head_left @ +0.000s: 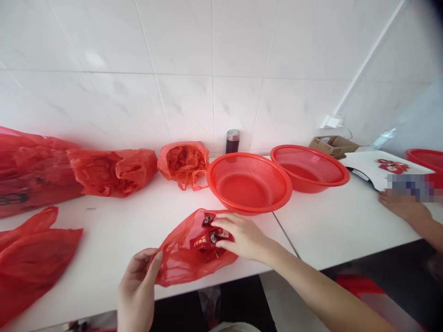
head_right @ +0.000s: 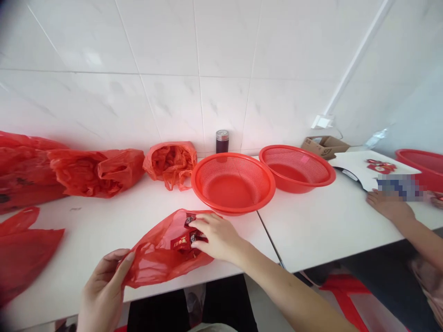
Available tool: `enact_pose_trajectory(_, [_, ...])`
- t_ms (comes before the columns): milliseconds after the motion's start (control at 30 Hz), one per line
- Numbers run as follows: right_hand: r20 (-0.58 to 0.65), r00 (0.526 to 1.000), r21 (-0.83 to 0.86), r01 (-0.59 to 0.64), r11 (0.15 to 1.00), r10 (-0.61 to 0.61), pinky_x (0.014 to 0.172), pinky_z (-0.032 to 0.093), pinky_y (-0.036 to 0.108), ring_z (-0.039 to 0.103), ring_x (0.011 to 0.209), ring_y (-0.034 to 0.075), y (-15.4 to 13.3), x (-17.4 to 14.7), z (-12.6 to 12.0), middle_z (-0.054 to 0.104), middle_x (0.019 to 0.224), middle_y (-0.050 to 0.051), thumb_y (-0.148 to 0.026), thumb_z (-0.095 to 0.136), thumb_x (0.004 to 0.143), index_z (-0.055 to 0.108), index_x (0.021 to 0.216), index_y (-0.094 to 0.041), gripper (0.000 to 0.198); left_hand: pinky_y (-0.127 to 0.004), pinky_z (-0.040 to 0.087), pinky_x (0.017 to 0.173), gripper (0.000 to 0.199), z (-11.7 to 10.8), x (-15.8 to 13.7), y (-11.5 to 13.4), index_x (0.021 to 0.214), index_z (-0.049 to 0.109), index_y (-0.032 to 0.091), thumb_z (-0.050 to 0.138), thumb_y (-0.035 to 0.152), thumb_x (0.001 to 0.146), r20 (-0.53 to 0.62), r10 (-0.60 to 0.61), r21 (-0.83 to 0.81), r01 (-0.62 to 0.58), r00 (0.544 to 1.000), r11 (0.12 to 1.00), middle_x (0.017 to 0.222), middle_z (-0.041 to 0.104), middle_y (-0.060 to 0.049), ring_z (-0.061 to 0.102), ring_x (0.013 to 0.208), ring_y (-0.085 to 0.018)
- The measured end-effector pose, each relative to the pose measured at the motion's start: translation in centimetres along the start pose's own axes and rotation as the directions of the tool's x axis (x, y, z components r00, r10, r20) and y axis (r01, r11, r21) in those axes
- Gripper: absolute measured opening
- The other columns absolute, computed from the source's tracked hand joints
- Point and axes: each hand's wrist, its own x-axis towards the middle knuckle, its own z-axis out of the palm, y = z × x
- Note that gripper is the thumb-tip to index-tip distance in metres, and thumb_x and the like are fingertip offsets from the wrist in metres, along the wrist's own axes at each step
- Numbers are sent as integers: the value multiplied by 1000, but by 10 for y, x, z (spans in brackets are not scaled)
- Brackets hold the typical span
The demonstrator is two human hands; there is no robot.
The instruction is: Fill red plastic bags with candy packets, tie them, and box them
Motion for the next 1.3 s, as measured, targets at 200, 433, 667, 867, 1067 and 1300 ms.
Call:
enact_pose_trajectory(200, [-262, 923, 138, -253, 958, 282, 91, 48, 42, 57, 108, 24, 23, -55, -6, 57, 123, 9, -41, 60, 86, 51, 120, -28, 37, -29, 49, 65, 34, -15, -2, -5, 95, 63, 23, 62, 52, 78, -24, 348, 448, -301, 937, 842, 98, 60, -5, 58, 81, -20])
enact_pose_trajectory(433, [109, 919, 647, -354, 675, 378, 66, 52, 31, 64, 81, 18, 22, -60, 17, 62, 91, 4, -51, 51, 90, 48, 111, -23, 35, -37, 50, 76, 38, -1, 5, -10, 125, 52, 28, 47, 42, 89, 379, 250, 720, -454, 891, 524, 120, 55, -8, 60, 103, -26])
enact_pose_trajectory(667, [-142, 931, 526, -218, 822, 337, 74, 49, 29, 60, 81, 16, 4, -34, 7, 62, 90, 2, -50, 50, 91, 57, 95, -23, 29, -32, 46, 69, 36, 15, 17, 14, 125, 52, 29, 42, 35, 92, 406, 204, 816, -454, 891, 358, 123, 55, -9, 60, 102, -26])
enact_pose_trajectory(867, [-134, 932, 480, -236, 845, 336, 76, 50, 29, 62, 90, 19, 8, -44, 25, 62, 105, 7, -56, 53, 88, 63, 106, -23, 40, -33, 46, 71, 37, 23, 16, 23, 122, 55, 31, 37, 46, 94, 403, 166, 786, -433, 900, 441, 124, 56, -7, 64, 90, -22])
enact_pose_trajectory(1067, [-125, 930, 294, -299, 908, 347, 77, 49, 30, 62, 85, 19, 4, -44, 32, 62, 102, 5, -47, 67, 78, 67, 93, -22, 29, -40, 46, 73, 44, 47, 35, 22, 124, 54, 25, 50, 48, 87, 372, 189, 862, -414, 909, 292, 127, 55, -14, 61, 102, -33])
enact_pose_trajectory(1300, [-204, 927, 312, -242, 919, 314, 75, 46, 30, 59, 82, 18, 6, -32, 5, 61, 93, 4, -34, 58, 85, 63, 79, -20, 16, -41, 44, 70, 20, 45, 80, 50, 93, 64, 21, 48, 24, 80, 380, 31, 849, -362, 925, 386, 89, 71, -13, 64, 85, -33])
